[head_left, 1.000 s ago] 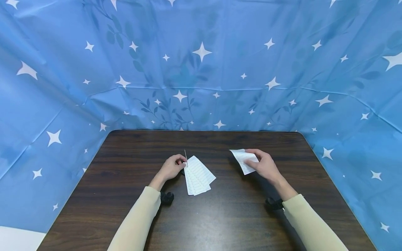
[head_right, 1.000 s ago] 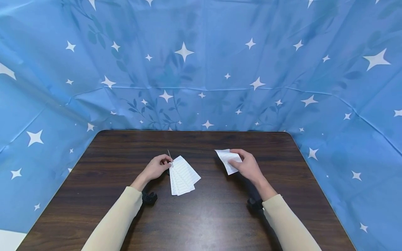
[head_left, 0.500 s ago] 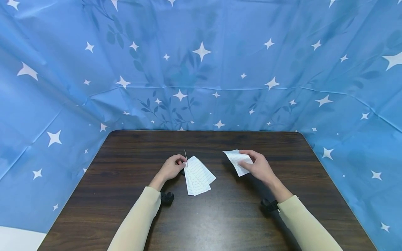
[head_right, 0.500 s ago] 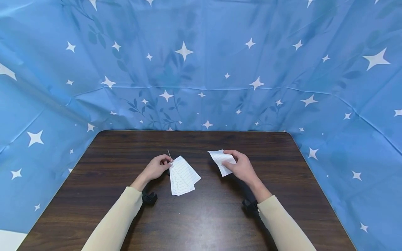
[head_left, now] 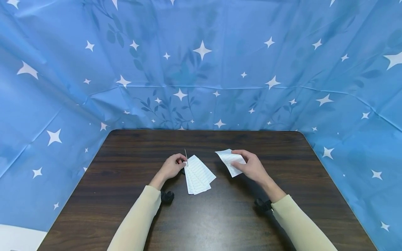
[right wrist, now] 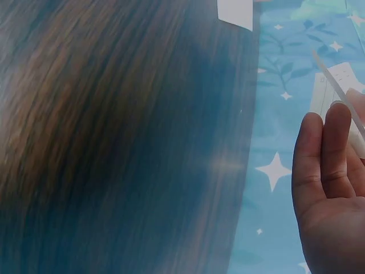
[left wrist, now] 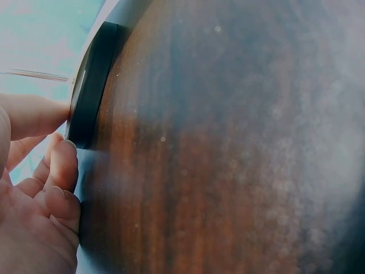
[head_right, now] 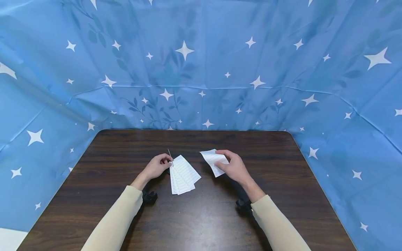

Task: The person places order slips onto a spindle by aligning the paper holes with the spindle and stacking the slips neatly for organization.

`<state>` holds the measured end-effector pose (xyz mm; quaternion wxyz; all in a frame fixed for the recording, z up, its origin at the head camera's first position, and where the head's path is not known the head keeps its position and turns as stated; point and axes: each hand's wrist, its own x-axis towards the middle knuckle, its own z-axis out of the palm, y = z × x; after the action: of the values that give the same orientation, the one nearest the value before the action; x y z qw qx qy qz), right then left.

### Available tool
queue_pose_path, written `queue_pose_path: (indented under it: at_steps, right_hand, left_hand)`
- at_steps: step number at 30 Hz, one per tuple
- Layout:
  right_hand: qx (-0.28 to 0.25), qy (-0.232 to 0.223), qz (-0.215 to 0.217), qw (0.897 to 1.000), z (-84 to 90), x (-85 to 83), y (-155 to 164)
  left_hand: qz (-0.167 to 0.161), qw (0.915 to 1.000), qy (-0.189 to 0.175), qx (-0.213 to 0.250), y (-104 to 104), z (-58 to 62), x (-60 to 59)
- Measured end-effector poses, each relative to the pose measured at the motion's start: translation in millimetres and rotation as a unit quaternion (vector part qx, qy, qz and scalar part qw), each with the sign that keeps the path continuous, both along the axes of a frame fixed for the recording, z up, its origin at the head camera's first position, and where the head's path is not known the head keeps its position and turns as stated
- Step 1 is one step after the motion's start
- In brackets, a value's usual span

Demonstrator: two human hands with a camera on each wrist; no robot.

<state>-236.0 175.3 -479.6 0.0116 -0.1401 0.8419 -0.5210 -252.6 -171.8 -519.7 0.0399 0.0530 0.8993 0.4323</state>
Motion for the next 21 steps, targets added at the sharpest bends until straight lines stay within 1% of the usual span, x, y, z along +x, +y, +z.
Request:
queue_pose_path:
  at_steps: [5,10,21]
  right_hand:
    - [-0.012,-0.001,0.013,1.0,3.7,2.1,-9.0]
    - [-0.011,0.002,0.017,1.0,4.9,3.3,-16.6]
    - [-0.01,0.012,0.032,0.999,0.6,6.1,-27.2]
  left_hand:
    - [0.001,1.0,0.0,-0.001,0.4,0.2,-0.4]
    - [0.003,1.0,-0.004,0.0,-0.4,-0.5,-1.6]
    - [0.002,0.9999,-0.007,0.008,-1.2,0.1,-1.3]
